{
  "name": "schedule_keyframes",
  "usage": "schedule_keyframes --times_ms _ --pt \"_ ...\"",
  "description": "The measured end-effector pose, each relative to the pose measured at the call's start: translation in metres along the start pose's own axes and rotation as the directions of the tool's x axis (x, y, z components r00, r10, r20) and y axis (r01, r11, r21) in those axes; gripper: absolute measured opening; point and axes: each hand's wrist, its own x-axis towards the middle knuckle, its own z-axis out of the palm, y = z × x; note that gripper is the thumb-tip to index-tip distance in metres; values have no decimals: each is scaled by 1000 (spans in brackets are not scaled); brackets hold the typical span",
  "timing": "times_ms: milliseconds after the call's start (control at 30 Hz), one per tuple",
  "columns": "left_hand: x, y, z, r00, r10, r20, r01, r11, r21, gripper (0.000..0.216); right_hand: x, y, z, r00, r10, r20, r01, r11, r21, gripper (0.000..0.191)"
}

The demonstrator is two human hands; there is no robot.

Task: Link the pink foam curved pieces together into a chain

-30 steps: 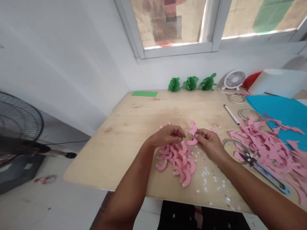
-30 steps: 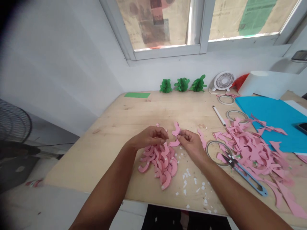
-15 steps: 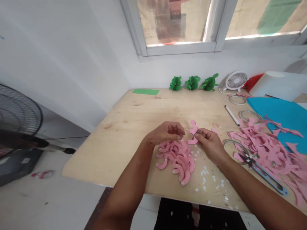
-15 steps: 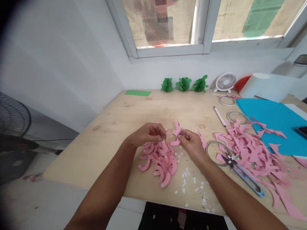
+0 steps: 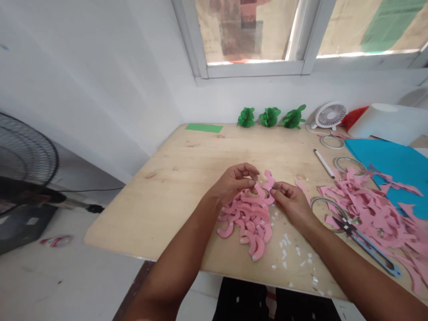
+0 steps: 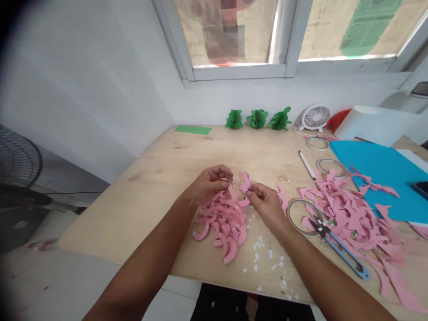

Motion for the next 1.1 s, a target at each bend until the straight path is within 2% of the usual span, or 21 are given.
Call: schedule_keyframes --times_ms 167,467,933,1100 --pt "-3 3 -2 996 -63 71 58 995 76 24 1 2 0 1000 8 -15 -8 1000 4 25" --pt "-4 4 -8 993 -38 111 34 999 42 22 1 0 0 1000 -4 -3 4 1000 -4 24" --pt "-4 6 2 998 -26 50 21 994 106 18 0 0 3 1000 -12 27 12 1000 9 21" --pt "0 1 5 996 59 -65 -55 997 53 20 -1 -3 3 999 4 51 -4 1000 6 20"
